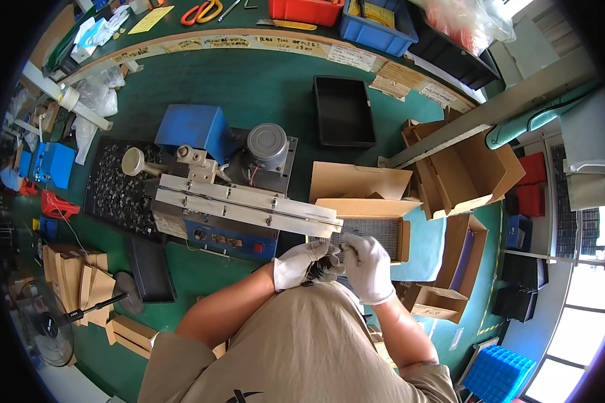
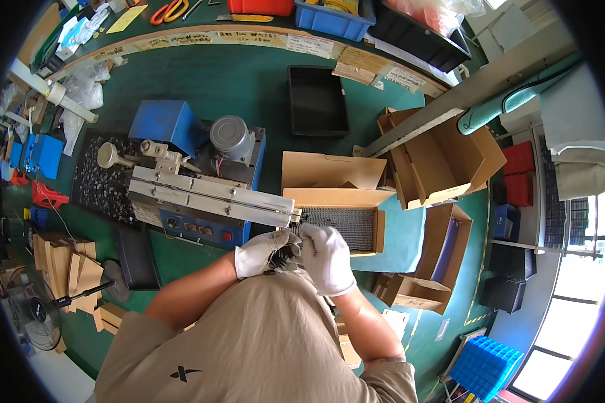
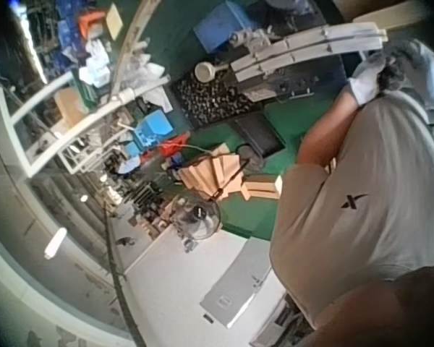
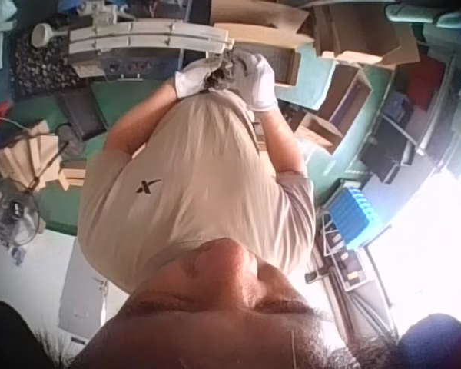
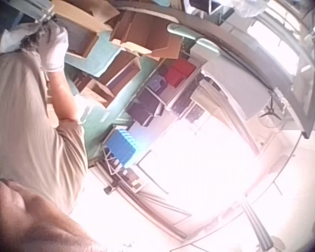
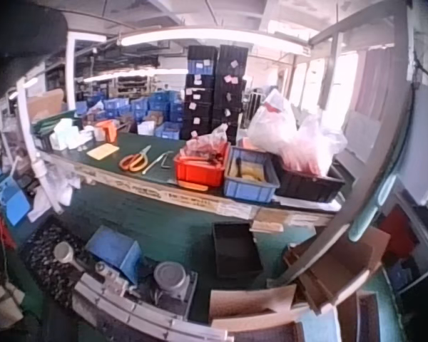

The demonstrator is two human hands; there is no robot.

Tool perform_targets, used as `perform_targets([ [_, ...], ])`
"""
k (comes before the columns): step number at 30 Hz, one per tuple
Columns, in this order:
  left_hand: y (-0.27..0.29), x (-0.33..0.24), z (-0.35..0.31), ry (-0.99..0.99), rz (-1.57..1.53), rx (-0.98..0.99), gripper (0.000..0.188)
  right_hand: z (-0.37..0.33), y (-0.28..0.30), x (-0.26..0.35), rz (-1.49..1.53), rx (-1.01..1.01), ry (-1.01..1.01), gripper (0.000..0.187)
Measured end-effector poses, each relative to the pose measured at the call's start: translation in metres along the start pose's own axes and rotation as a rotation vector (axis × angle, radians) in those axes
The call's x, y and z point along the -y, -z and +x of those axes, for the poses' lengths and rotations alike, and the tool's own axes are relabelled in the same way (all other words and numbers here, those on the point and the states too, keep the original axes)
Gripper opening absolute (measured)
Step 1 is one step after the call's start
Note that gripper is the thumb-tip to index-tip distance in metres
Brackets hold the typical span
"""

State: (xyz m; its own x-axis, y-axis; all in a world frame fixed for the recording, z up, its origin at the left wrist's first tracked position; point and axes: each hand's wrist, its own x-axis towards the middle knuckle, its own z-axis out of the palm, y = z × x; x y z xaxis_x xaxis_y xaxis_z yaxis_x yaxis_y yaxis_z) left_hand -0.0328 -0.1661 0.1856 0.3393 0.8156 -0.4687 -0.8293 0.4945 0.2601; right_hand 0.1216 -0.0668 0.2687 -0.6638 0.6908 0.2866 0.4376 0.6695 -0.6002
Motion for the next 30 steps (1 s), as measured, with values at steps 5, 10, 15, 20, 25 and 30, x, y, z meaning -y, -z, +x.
perform_targets([
  [5, 0.002, 0.002, -0.002, 0.004, -0.020, 0.012, 0.035, 0.027, 0.016, -0.011, 0.019, 0.002, 0.070, 0.026],
  [10, -0.001, 0.001, -0.006, 0.012, -0.029, 0.001, 0.036, 0.039, 0.011, -0.014, -0.026, 0.027, 0.220, 0.034],
  [15, 0.003, 0.002, -0.006, -0.003, -0.029, 0.010, 0.039, 0.040, 0.002, -0.017, -0.039, -0.018, 0.278, 0.039],
  [20, 0.005, 0.003, -0.007, -0.006, -0.026, 0.021, 0.042, 0.033, -0.009, -0.018, -0.014, -0.071, 0.299, 0.042],
  [25, 0.013, 0.008, -0.001, 0.011, -0.121, 0.052, 0.047, 0.036, -0.006, -0.006, 0.036, -0.074, 0.328, 0.044],
  [30, -0.001, -0.005, -0.012, 0.042, -0.137, 0.036, 0.053, 0.018, -0.001, -0.012, 0.074, -0.149, 0.113, 0.034],
])
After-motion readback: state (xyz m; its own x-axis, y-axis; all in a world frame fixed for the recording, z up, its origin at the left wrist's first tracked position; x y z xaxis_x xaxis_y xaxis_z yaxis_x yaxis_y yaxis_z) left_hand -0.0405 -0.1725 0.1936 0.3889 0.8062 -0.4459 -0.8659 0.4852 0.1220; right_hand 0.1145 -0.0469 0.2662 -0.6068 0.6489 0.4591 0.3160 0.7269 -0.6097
